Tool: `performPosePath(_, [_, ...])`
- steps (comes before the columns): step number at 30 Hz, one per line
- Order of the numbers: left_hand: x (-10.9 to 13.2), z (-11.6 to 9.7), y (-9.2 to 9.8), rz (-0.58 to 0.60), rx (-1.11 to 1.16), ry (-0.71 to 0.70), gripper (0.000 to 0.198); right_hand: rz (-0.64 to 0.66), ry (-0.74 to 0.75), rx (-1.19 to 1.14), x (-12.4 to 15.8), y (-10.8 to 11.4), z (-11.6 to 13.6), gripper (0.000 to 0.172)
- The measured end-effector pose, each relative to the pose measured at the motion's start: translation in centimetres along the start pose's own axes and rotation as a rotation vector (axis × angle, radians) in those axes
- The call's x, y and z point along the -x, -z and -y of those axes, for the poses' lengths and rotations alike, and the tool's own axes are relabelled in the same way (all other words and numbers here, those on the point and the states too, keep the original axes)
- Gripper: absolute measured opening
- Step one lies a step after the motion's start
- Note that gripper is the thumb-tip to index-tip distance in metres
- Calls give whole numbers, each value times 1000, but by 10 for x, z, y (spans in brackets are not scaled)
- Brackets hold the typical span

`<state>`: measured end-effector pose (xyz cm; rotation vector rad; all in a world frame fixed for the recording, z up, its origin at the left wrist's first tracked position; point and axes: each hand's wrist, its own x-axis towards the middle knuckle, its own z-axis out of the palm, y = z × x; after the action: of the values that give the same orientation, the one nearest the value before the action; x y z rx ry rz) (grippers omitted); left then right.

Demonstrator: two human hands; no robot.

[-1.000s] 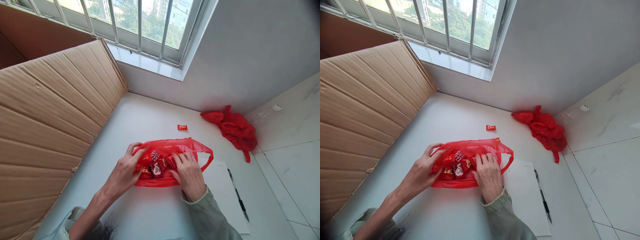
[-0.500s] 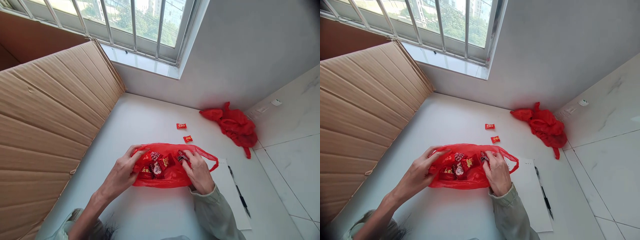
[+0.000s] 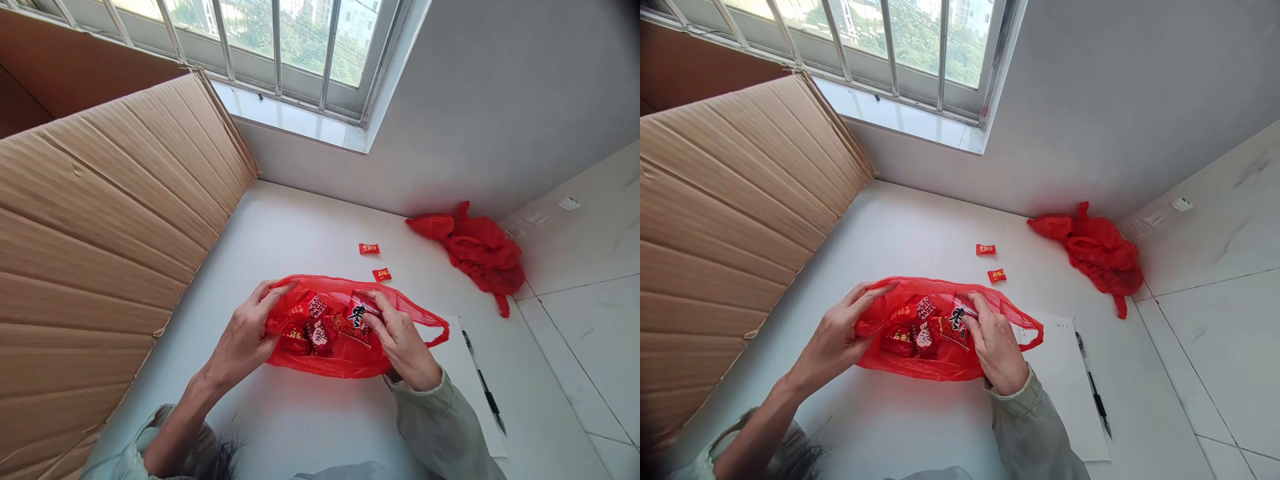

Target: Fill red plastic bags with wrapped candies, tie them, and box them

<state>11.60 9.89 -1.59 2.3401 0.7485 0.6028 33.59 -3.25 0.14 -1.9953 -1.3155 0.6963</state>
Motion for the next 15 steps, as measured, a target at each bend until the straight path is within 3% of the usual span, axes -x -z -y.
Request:
performPosePath(5, [-1,-2,-2,10,-1,-22,78,106,64,32,-2,-5,2,32])
performPosePath(10, [0,-2,-4,32,2,-23,77,201,-9,286,-1,-15,-10,36])
performPosePath(15, [2,-1,-6,49,3,-21,82,233,-16,261,-2,-19,-16,30])
